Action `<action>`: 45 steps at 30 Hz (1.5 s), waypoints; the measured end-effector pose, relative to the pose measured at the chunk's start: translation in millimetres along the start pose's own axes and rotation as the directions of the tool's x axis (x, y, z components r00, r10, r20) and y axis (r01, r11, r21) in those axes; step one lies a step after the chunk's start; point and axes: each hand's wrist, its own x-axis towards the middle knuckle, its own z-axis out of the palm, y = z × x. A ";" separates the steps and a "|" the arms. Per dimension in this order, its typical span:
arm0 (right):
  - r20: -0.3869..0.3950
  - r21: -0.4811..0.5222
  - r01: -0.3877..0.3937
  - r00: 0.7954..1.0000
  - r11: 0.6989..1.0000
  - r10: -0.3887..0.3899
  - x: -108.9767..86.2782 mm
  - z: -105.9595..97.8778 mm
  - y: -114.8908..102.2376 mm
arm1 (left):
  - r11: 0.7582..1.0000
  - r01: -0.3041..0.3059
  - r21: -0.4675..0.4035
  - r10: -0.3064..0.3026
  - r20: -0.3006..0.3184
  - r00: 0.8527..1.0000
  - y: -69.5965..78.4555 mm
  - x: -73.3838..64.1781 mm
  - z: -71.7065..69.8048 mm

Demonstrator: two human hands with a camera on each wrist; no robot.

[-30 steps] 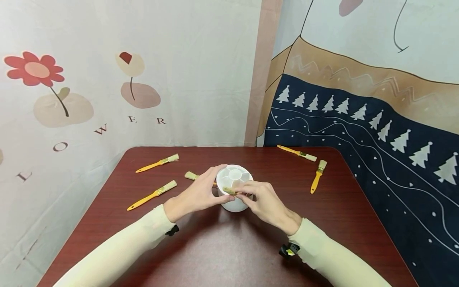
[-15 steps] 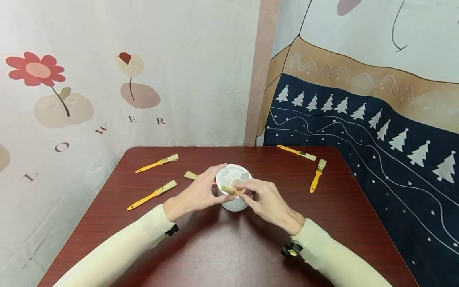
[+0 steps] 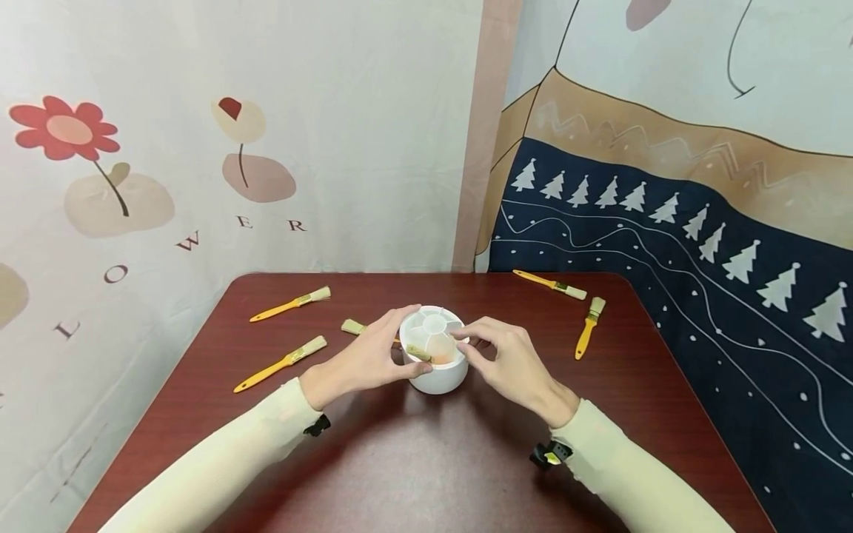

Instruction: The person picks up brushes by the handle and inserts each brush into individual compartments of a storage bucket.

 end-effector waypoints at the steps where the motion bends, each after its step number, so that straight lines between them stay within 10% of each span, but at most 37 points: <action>1: -0.004 -0.005 -0.008 1.000 1.000 0.008 0.6 -1.5 1.9 | 1.000 -0.002 -0.003 0.002 0.003 1.000 -0.2 -0.1 -0.5; 22: -0.102 -0.183 -0.204 0.977 0.962 0.188 1.5 -34.4 65.5 | 0.999 -0.002 -0.039 0.006 0.086 0.996 -4.2 6.4 -7.0; 45: -0.150 -0.208 -0.324 0.943 0.923 0.297 -16.5 -76.4 121.2 | 0.994 -0.023 -0.106 0.029 0.047 0.998 -5.4 -1.2 -5.4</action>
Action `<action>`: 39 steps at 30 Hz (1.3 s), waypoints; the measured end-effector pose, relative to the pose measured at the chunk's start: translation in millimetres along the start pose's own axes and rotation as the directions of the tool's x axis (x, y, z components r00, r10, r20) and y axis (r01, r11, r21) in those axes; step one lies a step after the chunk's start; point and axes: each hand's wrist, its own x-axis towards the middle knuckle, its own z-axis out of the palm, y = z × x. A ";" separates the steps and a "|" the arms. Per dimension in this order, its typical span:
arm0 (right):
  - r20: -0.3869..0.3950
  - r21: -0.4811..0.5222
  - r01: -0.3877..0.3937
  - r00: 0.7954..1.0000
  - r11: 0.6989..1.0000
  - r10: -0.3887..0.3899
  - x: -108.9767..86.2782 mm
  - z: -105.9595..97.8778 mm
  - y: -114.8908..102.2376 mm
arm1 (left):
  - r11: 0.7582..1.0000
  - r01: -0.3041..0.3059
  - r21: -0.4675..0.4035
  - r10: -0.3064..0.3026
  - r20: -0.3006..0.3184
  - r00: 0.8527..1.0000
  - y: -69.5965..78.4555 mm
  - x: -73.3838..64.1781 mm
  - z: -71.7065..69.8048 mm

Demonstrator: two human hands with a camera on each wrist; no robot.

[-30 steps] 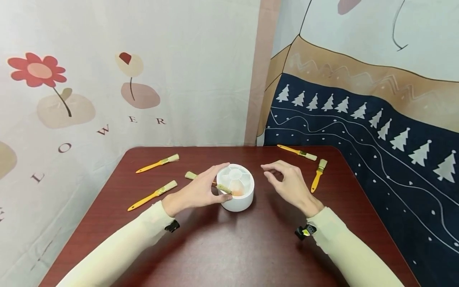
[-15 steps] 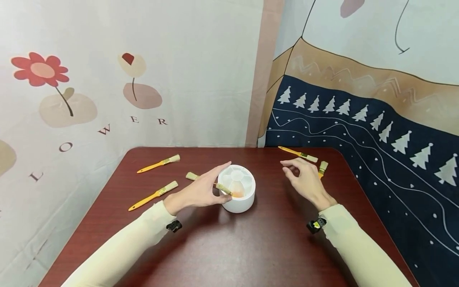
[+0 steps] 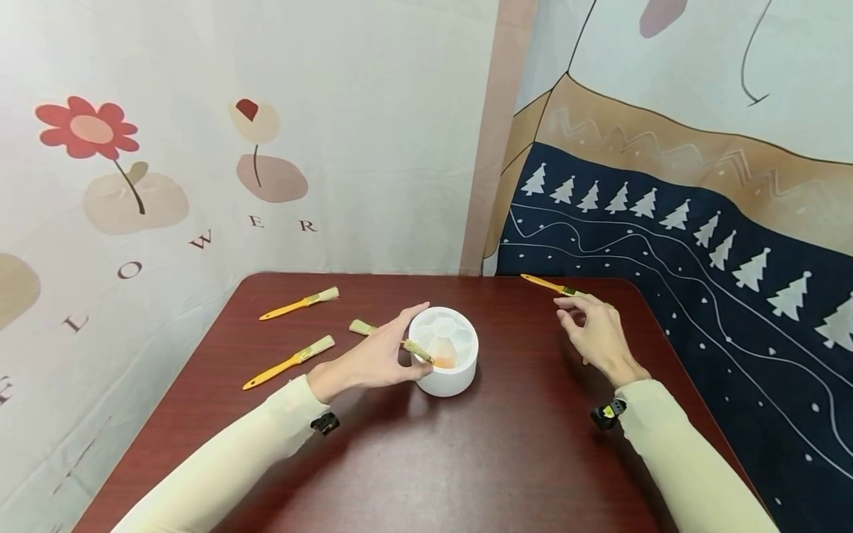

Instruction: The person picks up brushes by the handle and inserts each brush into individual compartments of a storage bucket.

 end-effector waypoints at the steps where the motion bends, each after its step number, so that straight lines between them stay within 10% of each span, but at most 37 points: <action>1: -0.005 -0.003 -0.001 1.000 1.000 0.001 0.2 -0.7 2.2 | 1.000 0.000 -0.001 0.000 -0.006 1.000 0.3 -0.3 0.3; 9: -0.029 -0.056 -0.028 0.999 0.998 0.026 1.5 -4.6 17.8 | 0.997 0.081 -0.015 -0.082 -0.067 0.994 8.7 -11.2 9.1; 21: 0.032 -0.105 -0.102 0.994 0.989 0.106 -0.7 -5.5 42.5 | 0.987 0.158 -0.022 -0.158 -0.281 0.947 25.1 -21.9 31.5; 39: 0.099 -0.116 -0.162 0.980 0.980 0.174 -4.9 -11.9 65.1 | 0.989 0.147 -0.005 -0.142 -0.312 0.940 27.4 -21.7 39.0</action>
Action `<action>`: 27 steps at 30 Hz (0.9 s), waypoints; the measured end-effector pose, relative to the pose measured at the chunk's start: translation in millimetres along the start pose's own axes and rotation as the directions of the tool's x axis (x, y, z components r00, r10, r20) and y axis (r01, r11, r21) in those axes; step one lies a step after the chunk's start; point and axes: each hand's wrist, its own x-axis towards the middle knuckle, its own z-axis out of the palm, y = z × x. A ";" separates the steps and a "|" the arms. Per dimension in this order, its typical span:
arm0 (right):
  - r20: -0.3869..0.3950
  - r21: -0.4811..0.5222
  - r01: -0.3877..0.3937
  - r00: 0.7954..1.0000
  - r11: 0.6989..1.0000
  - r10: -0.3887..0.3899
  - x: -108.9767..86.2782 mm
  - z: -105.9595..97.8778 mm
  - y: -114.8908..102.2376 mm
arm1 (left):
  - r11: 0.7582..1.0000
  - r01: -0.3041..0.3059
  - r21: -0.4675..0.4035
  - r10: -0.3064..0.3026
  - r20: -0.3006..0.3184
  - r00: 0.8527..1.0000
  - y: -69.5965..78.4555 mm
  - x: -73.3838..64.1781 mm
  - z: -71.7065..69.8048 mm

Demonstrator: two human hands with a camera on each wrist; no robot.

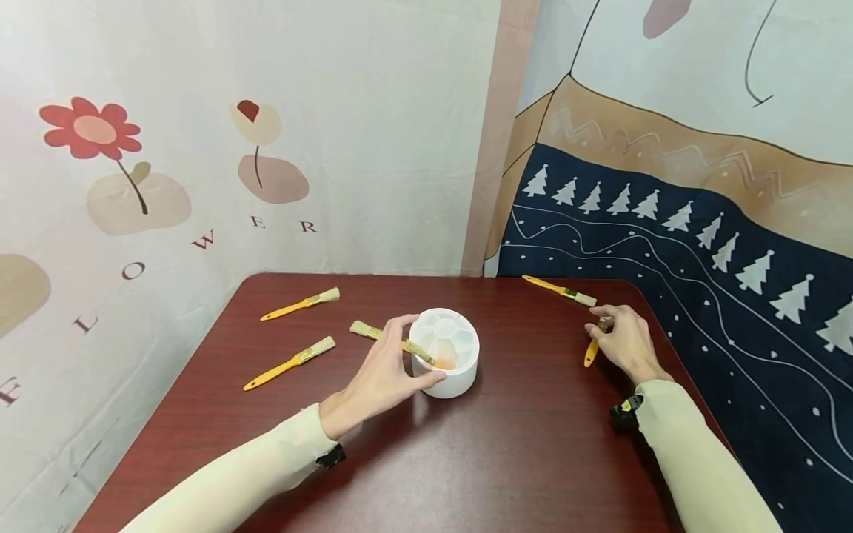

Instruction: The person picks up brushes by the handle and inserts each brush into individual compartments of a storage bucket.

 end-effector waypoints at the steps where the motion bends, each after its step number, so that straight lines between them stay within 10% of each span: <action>1: 0.004 -0.001 -0.002 1.000 1.000 0.002 0.4 -0.1 1.1 | 1.000 -0.001 0.000 0.001 0.001 1.000 0.2 0.2 -0.2; 27: 0.055 0.002 -0.065 0.996 0.998 0.064 -1.1 3.1 15.8 | 1.000 0.005 -0.013 -0.005 0.039 0.999 -0.6 4.2 -3.6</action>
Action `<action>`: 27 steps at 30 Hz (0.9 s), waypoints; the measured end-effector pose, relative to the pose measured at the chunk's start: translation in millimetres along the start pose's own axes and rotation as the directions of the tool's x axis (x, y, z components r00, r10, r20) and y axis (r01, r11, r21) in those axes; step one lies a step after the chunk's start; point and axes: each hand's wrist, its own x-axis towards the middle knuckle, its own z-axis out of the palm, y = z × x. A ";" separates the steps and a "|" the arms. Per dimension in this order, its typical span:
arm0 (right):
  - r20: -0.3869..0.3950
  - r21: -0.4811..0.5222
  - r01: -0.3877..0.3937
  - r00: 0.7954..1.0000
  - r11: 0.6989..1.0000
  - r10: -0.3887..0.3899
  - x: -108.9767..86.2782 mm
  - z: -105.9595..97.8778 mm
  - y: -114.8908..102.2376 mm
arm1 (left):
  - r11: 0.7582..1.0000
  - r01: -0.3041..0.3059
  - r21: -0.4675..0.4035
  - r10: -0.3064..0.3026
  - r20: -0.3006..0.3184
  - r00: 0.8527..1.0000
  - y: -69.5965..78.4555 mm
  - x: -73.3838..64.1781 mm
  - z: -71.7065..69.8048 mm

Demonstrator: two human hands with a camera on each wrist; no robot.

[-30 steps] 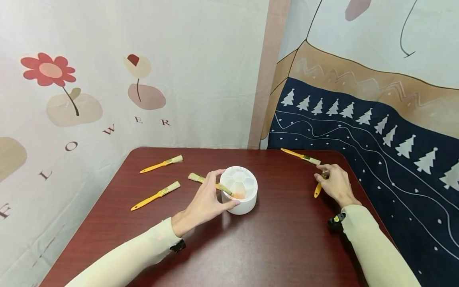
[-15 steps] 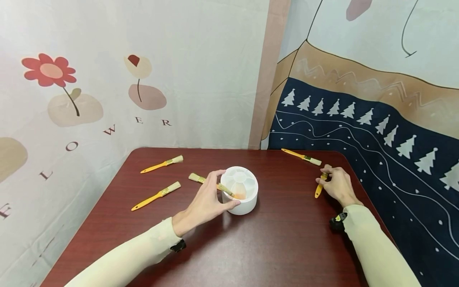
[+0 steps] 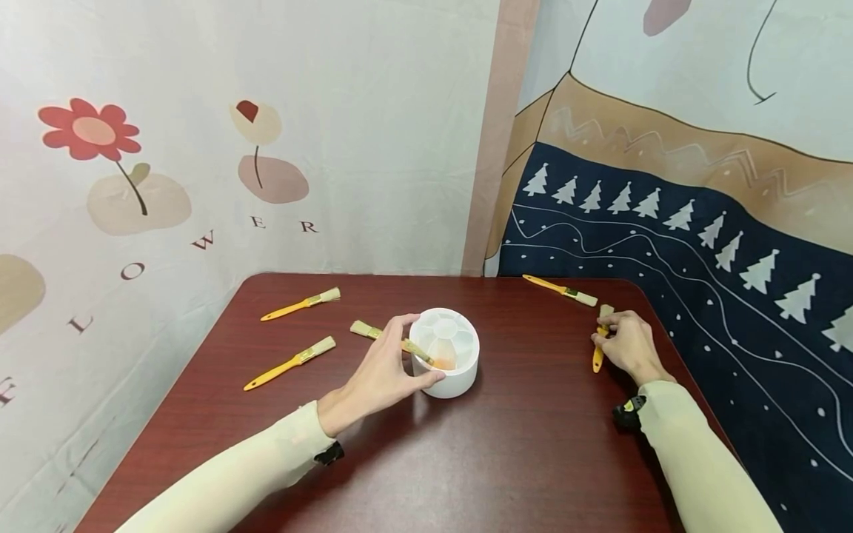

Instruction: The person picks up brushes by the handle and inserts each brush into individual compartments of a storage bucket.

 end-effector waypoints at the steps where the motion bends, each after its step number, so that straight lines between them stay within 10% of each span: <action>1: -0.002 -0.002 0.001 1.000 1.000 -0.001 -0.4 -0.2 -0.5 | 1.000 0.000 -0.001 0.000 0.001 1.000 -0.1 0.3 -0.2; 27: 0.085 0.005 0.107 0.991 0.994 -0.107 -3.9 -2.5 -15.2 | 0.999 -0.044 -0.026 0.046 0.068 0.997 -8.8 6.2 -10.1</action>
